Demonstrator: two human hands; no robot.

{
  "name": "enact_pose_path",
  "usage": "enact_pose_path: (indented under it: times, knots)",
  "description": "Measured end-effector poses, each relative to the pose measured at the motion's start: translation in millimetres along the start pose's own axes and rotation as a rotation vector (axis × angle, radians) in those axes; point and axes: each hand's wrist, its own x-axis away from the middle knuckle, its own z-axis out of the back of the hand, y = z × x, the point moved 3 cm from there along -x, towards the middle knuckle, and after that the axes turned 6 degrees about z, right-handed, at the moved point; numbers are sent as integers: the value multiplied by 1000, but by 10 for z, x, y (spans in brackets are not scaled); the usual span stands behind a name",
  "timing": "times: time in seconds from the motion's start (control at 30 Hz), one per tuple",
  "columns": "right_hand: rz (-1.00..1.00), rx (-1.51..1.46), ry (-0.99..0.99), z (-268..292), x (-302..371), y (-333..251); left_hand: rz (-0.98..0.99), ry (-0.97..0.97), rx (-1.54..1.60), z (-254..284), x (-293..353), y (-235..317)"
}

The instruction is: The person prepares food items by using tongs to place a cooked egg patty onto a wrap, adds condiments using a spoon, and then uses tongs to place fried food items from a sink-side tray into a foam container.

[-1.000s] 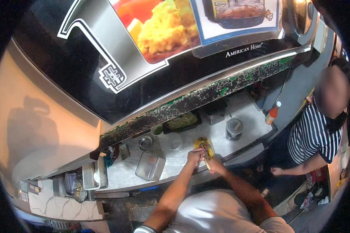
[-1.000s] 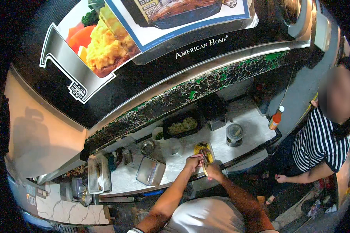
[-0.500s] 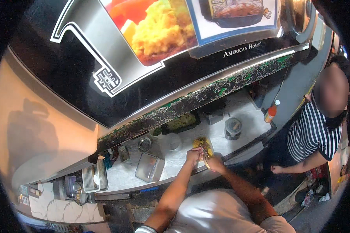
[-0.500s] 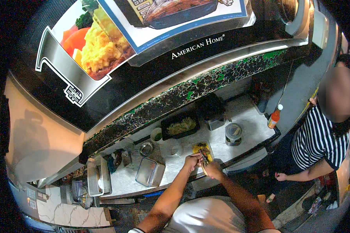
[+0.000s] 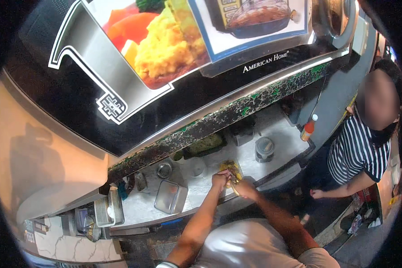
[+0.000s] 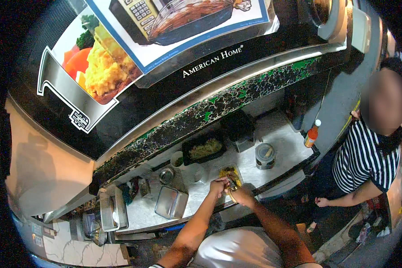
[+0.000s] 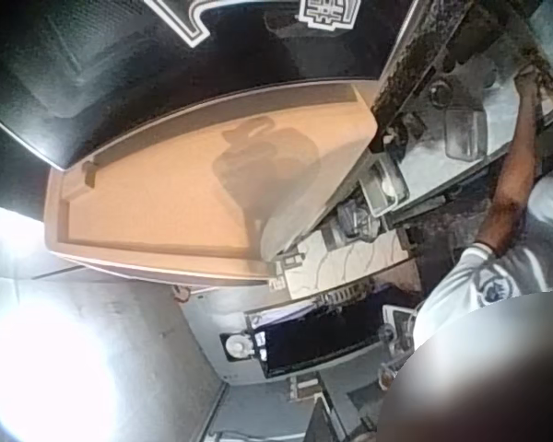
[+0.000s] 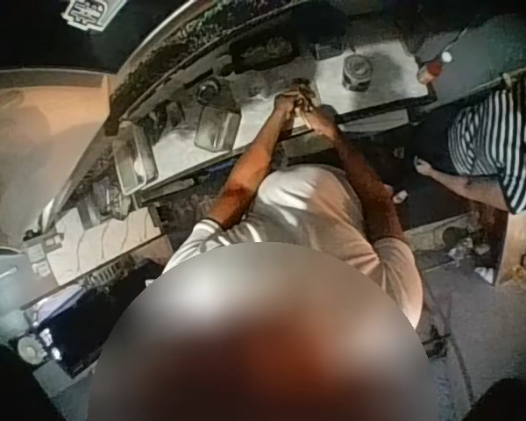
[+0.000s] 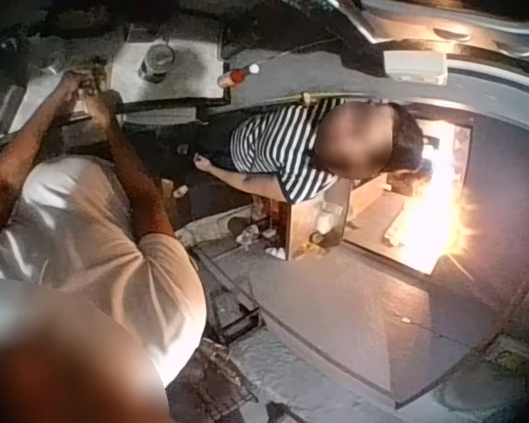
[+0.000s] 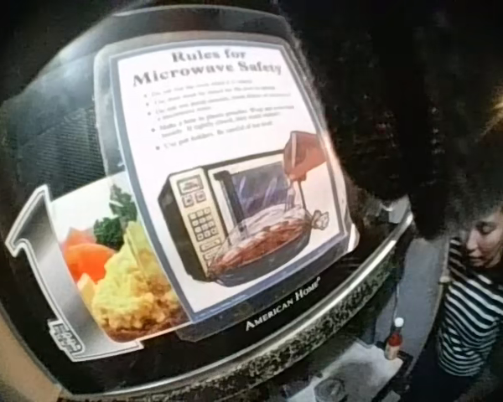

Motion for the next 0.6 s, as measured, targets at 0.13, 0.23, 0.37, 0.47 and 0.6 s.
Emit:
enact_pose_path:
  times: [0.13,0.23,0.37,0.47,0.6]
  knots:
    - [82,-21,86,-83,-144,85,4,-28,26,65,-134,-30]
    - [40,114,101,-140,-241,182,-21,-14,-15,33,-206,-71]
    - [28,54,123,-120,-231,188,-72,-59,-14,57,-294,-101]
    - [-6,17,85,-68,-61,21,-79,35,-6,145,-338,-147]
    - [53,-86,70,-81,93,-150,-92,52,-31,257,-290,-180]
